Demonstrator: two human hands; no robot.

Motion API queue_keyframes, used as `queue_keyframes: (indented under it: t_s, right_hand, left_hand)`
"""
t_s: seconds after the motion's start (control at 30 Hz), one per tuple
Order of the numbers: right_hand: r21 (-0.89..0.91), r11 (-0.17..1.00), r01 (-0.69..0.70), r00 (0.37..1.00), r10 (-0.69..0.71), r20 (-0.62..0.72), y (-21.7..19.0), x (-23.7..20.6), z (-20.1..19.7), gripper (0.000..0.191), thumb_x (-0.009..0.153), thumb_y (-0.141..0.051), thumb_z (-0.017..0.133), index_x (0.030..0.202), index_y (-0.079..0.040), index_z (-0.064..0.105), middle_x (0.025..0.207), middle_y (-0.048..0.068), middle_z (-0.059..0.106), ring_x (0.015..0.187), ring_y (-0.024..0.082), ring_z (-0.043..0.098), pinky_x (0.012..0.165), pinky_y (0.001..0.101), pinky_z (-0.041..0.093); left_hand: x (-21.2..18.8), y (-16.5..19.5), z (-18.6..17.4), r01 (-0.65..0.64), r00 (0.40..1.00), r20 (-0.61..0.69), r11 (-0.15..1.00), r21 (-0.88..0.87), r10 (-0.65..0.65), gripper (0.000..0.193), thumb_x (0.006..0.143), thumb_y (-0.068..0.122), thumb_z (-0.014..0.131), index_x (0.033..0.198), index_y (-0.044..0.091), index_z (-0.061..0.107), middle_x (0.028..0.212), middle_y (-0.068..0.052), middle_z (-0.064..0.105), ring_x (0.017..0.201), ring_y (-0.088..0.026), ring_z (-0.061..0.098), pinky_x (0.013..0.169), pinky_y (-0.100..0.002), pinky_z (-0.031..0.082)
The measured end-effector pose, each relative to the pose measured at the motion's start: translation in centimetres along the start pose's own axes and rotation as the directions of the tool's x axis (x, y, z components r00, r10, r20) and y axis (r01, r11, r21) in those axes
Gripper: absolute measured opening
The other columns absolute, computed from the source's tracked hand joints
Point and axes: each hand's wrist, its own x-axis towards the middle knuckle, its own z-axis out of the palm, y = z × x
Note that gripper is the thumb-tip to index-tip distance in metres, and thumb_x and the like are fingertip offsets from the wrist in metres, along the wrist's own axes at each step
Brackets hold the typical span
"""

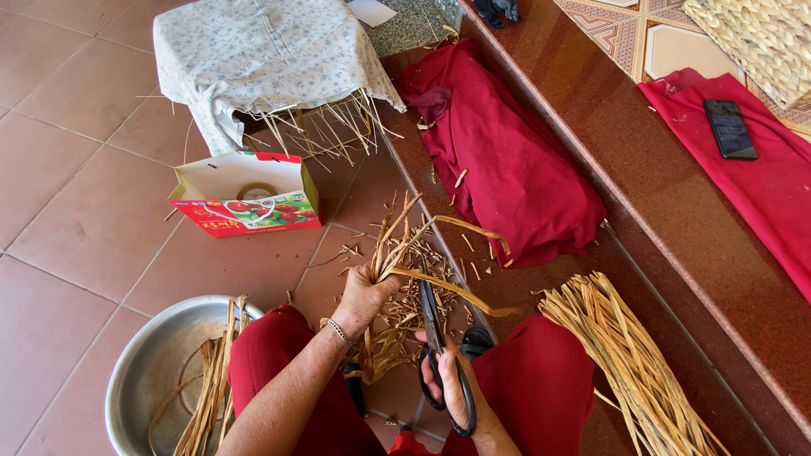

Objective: The person sits on the floor and repeatedly picks up bundles of dried plant strips from a metal bowl. Using shears, the person cuts the strips into short pieces, which fall onto the floor. The person continues this process throughout the clip.

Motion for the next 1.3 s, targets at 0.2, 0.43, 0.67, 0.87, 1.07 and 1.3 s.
queue_keyframes:
  t_s: [0.2, 0.43, 0.67, 0.87, 1.07, 1.3]
  right_hand:
    - [-0.105, 0.992, -0.065, 0.997, 0.061, -0.04, -0.1, 0.1, 0.1, 0.08, 0.097, -0.067, 0.029, 0.144, -0.007, 0.053, 0.067, -0.002, 0.052, 0.047, 0.005, 0.045, 0.04, 0.023, 0.038]
    - [-0.257, 0.966, -0.035, 0.996, 0.011, -0.093, 0.0, -0.1, 0.1, 0.074, 0.099, -0.063, 0.025, 0.131, -0.007, 0.061, 0.057, -0.002, 0.049, 0.045, 0.008, 0.044, 0.041, 0.0265, 0.038]
    - [-0.284, 0.957, 0.064, 0.986, -0.104, -0.129, 0.5, -0.1, 0.7, 0.07, 0.104, -0.061, 0.027, 0.119, -0.004, 0.066, 0.057, 0.0, 0.049, 0.049, 0.01, 0.049, 0.046, 0.029, 0.042]
    - [-0.349, 0.937, 0.031, 0.992, -0.073, -0.107, -0.3, 0.1, 0.6, 0.067, 0.097, -0.057, 0.027, 0.13, -0.008, 0.06, 0.056, 0.0, 0.053, 0.045, 0.01, 0.049, 0.042, 0.0292, 0.041]
    - [-0.316, 0.938, 0.141, 0.981, -0.175, -0.079, 0.1, 0.0, 0.3, 0.065, 0.11, -0.056, 0.031, 0.122, -0.003, 0.066, 0.057, -0.001, 0.048, 0.049, 0.008, 0.047, 0.046, 0.0268, 0.039]
    - [0.105, 0.991, -0.088, 0.979, 0.105, -0.176, 1.6, 0.9, -0.3, 0.08, 0.1, -0.064, 0.024, 0.117, 0.002, 0.066, 0.052, -0.004, 0.047, 0.037, 0.006, 0.04, 0.032, 0.0254, 0.034]
  left_hand:
    - [0.2, -0.7, -0.1, -0.005, 1.0, 0.004, 1.0, -0.017, 0.005, 0.011, 0.089, 0.008, 0.073, 0.097, 0.001, 0.074, 0.07, -0.002, 0.071, 0.053, -0.005, 0.063, 0.04, -0.022, 0.051]
    - [0.3, -0.7, 0.0, 0.02, 0.999, 0.026, 1.0, 0.0, -0.02, 0.009, 0.089, 0.01, 0.077, 0.095, 0.004, 0.076, 0.066, 0.0, 0.069, 0.05, -0.005, 0.058, 0.039, -0.022, 0.044]
    - [-0.3, -0.4, 0.2, -0.066, 0.996, 0.055, 0.997, -0.042, 0.068, 0.007, 0.091, 0.01, 0.077, 0.093, 0.003, 0.077, 0.064, 0.004, 0.063, 0.049, -0.002, 0.049, 0.04, -0.021, 0.037]
    - [-0.1, 0.1, 0.4, -0.048, 0.996, 0.067, 0.997, -0.06, 0.052, 0.005, 0.089, 0.008, 0.077, 0.091, 0.003, 0.076, 0.063, 0.004, 0.062, 0.049, -0.003, 0.048, 0.041, -0.023, 0.036]
    - [-0.6, 0.2, 0.0, -0.042, 0.991, 0.122, 0.989, -0.144, 0.06, 0.005, 0.088, 0.009, 0.077, 0.09, 0.005, 0.076, 0.064, 0.005, 0.062, 0.05, -0.002, 0.046, 0.043, -0.021, 0.034]
    - [-2.1, 0.9, 0.7, -0.012, 0.987, 0.155, 0.987, -0.158, 0.037, 0.006, 0.086, 0.011, 0.082, 0.09, 0.007, 0.079, 0.062, 0.006, 0.06, 0.047, -0.002, 0.043, 0.041, -0.022, 0.032]
